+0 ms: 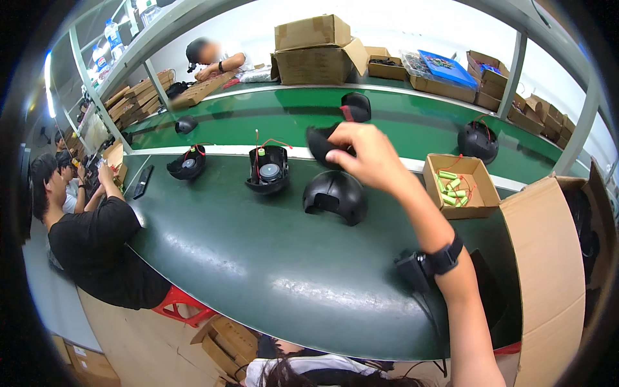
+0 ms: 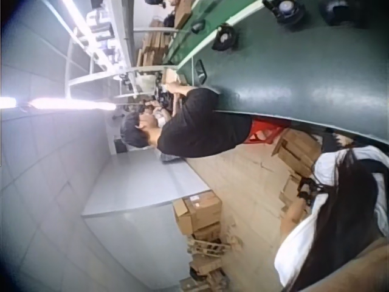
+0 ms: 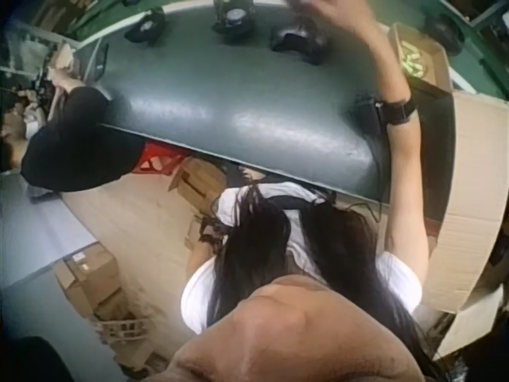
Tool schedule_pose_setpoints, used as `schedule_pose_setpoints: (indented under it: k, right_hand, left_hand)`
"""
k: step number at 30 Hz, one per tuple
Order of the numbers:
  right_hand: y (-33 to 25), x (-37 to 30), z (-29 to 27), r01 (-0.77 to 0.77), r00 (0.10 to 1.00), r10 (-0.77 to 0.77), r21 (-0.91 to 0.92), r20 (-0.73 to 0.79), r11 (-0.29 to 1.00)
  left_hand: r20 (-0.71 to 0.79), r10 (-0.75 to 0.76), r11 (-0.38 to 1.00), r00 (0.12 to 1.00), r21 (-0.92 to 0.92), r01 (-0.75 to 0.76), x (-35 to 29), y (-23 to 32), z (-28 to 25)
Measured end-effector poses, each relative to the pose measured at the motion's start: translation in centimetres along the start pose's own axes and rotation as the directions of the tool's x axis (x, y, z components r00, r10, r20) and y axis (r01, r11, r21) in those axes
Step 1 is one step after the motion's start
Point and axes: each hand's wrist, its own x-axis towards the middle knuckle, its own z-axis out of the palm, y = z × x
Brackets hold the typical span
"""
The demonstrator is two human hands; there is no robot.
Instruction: Assembling plastic electronic components by inserting batteries and connecting wires.
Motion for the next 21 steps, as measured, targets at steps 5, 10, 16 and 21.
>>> schedule_pose_setpoints:
  k: [5, 10, 16, 21]
  right_hand:
    - [-5.3, -0.3, 1.9, 0.195, 0.976, -0.214, 0.265, 0.044, 0.944]
    - [-9.7, -1.8, 4.1, 0.391, 0.892, -0.417, 0.170, 0.173, 0.905]
    - [-9.9, -4.9, 9.3, 0.597, 0.760, -0.604, 0.111, 0.240, 0.795]
    - [-9.3, -5.8, 10.4, 0.610, 0.734, -0.597, 0.070, 0.324, 0.789]
  left_hand:
    - [0.008, -0.012, 1.000, 1.000, -0.016, 0.012, 0.8, 0.3, 0.6]
    - [0.008, -0.015, 1.000, 1.000, -0.017, 0.015, 1.5, 1.2, 1.1]
    - [-0.003, -0.012, 1.000, 1.000, -0.005, 0.012, 0.1, 3.7, -0.9]
    - [0.165, 0.086, 0.971, 0.983, 0.205, -0.120, -4.1, 11.8, -4.6]
